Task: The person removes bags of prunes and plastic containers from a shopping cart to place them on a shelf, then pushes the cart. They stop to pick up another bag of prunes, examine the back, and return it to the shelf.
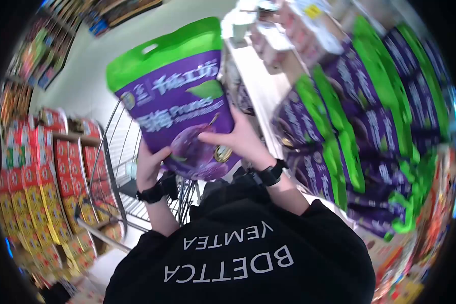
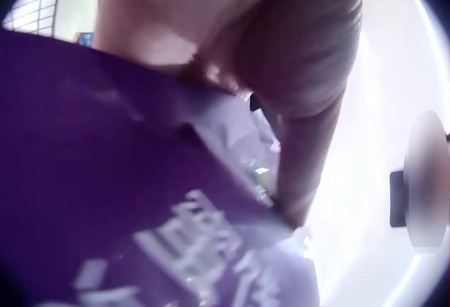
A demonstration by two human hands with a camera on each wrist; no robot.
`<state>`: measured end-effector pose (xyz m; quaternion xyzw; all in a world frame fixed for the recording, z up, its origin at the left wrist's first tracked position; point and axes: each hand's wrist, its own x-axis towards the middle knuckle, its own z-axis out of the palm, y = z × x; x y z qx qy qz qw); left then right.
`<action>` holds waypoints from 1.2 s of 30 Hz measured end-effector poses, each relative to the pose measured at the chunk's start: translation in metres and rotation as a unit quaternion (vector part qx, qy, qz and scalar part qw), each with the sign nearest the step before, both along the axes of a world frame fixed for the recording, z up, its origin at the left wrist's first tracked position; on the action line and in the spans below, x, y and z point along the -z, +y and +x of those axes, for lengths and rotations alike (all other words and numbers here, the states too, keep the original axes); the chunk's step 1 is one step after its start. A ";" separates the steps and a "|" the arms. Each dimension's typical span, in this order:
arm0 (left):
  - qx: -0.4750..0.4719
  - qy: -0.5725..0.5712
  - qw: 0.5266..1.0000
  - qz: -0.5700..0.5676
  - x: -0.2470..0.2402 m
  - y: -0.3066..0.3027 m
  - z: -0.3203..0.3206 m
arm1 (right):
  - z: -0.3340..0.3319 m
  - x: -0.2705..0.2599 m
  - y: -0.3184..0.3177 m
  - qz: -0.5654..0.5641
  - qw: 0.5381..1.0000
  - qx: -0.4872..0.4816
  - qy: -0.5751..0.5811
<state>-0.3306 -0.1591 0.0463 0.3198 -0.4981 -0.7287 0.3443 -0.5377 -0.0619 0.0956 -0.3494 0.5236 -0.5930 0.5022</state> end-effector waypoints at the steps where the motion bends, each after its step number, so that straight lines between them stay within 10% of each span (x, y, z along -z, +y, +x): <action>1: 0.021 -0.013 1.000 -0.013 -0.003 0.013 -0.001 | -0.003 0.001 0.022 -0.024 0.999 0.019 0.010; 5: 0.084 0.017 0.996 -0.018 0.009 0.062 -0.009 | -0.011 0.003 0.118 -0.069 0.972 0.121 0.188; 17: 0.395 -0.081 0.914 -0.045 0.005 0.250 -0.095 | -0.001 0.026 0.394 -0.023 0.923 0.315 0.221; 19: 0.478 -0.152 0.860 -0.091 0.004 0.280 -0.113 | 0.005 0.029 0.434 0.065 0.954 0.282 0.076; 27: 0.569 -0.081 0.786 -0.228 0.105 0.376 -0.139 | 0.052 0.128 0.516 0.068 0.882 0.449 0.127; 31: 0.523 -0.010 0.803 -0.287 0.192 0.393 -0.142 | 0.043 0.210 0.531 0.146 0.804 0.450 0.360; 36: 0.543 -0.184 0.789 -0.222 0.244 0.390 -0.170 | 0.016 0.269 0.531 0.157 0.859 0.467 0.141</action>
